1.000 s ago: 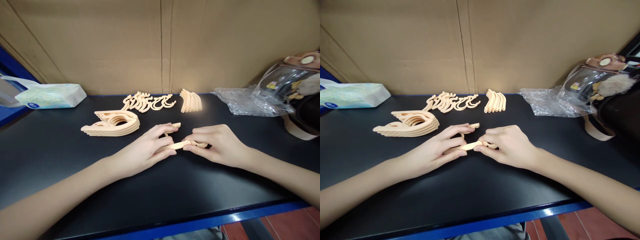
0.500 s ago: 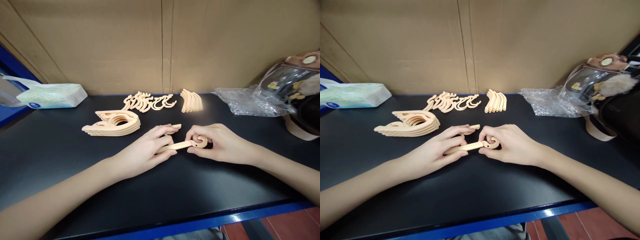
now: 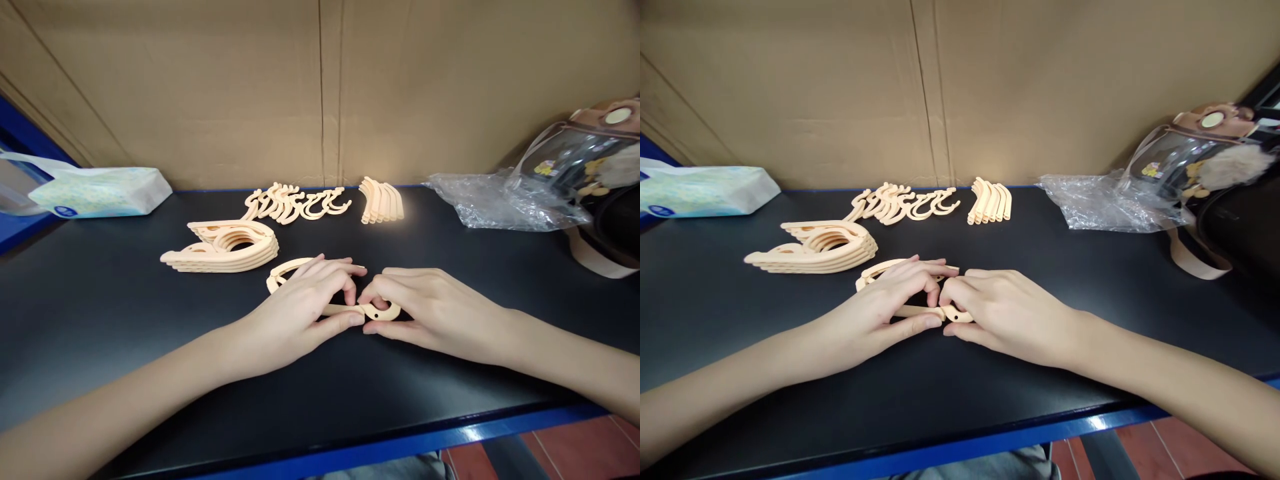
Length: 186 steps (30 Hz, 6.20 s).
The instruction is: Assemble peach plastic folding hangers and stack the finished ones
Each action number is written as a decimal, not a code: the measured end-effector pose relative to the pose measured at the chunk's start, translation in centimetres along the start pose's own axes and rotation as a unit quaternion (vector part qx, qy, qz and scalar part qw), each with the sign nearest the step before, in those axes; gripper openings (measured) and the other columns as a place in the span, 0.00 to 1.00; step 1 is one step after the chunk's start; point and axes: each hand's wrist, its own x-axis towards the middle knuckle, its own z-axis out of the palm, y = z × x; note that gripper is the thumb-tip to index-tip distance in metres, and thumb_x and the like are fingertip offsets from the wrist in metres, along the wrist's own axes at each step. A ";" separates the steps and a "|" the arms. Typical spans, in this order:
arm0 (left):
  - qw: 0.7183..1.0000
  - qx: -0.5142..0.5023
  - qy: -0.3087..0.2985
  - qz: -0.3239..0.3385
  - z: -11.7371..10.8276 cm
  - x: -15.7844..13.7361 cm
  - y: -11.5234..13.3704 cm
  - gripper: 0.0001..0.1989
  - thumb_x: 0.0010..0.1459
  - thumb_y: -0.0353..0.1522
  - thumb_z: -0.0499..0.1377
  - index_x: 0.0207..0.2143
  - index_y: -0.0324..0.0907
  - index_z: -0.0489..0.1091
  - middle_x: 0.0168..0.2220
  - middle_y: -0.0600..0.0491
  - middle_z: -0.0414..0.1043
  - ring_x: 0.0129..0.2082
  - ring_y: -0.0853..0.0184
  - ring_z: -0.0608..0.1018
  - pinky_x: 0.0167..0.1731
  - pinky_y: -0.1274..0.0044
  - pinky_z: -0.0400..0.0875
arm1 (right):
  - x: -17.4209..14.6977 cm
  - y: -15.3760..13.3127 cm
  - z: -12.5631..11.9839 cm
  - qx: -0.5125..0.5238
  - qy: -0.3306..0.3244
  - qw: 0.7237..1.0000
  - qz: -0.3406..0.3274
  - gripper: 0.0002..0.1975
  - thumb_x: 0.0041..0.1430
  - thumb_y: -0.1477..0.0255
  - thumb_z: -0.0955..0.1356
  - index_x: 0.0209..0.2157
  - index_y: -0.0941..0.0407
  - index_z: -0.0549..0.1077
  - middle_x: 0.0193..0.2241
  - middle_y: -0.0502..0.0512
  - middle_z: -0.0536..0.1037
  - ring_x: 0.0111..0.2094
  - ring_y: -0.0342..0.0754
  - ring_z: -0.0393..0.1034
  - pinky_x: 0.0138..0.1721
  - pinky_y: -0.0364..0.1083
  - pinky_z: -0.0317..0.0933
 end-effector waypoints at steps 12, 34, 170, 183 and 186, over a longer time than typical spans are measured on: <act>0.999 -0.012 -0.037 0.021 0.0 0.0 0.7 0.05 0.66 0.31 0.50 0.40 0.42 0.65 0.52 0.48 0.66 0.60 0.62 0.62 0.64 0.60 0.48 | 0.2 -0.1 0.0 0.058 -0.014 0.998 0.003 0.04 0.64 0.73 0.64 0.33 0.57 0.67 0.29 0.51 0.71 0.28 0.42 0.64 0.29 0.41 0.56; 0.991 0.107 0.028 0.069 -0.8 -0.3 -0.7 0.11 0.61 0.41 0.57 0.34 0.44 0.65 0.59 0.49 0.62 0.65 0.56 0.55 0.64 0.56 0.43 | 0.5 1.3 -0.5 0.142 -0.053 0.980 0.127 0.04 0.56 0.72 0.68 0.31 0.55 0.68 0.22 0.43 0.68 0.22 0.38 0.58 0.25 0.40 0.50; 0.999 0.034 0.017 0.024 -1.0 -0.2 -2.4 0.13 0.67 0.39 0.49 0.34 0.42 0.68 0.64 0.51 0.53 0.65 0.59 0.53 0.63 0.67 0.52 | 0.1 2.9 -0.6 -0.170 -0.057 0.980 0.091 0.20 0.70 0.60 0.50 0.30 0.54 0.61 0.22 0.51 0.69 0.20 0.44 0.59 0.22 0.45 0.40; 0.998 0.040 0.032 0.041 -0.8 -0.2 -2.8 0.13 0.66 0.40 0.51 0.36 0.43 0.70 0.63 0.51 0.57 0.65 0.59 0.55 0.63 0.67 0.53 | 0.2 2.9 -0.5 0.153 -0.067 0.971 0.171 0.19 0.67 0.58 0.58 0.24 0.54 0.54 0.19 0.43 0.52 0.20 0.40 0.46 0.22 0.43 0.42; 0.997 0.054 0.028 0.040 -0.7 -0.2 -2.7 0.13 0.66 0.40 0.51 0.36 0.43 0.70 0.64 0.50 0.54 0.66 0.58 0.53 0.62 0.65 0.54 | 0.1 3.0 -0.6 0.216 -0.071 0.956 0.184 0.20 0.65 0.57 0.60 0.25 0.54 0.54 0.21 0.43 0.52 0.22 0.40 0.46 0.23 0.42 0.44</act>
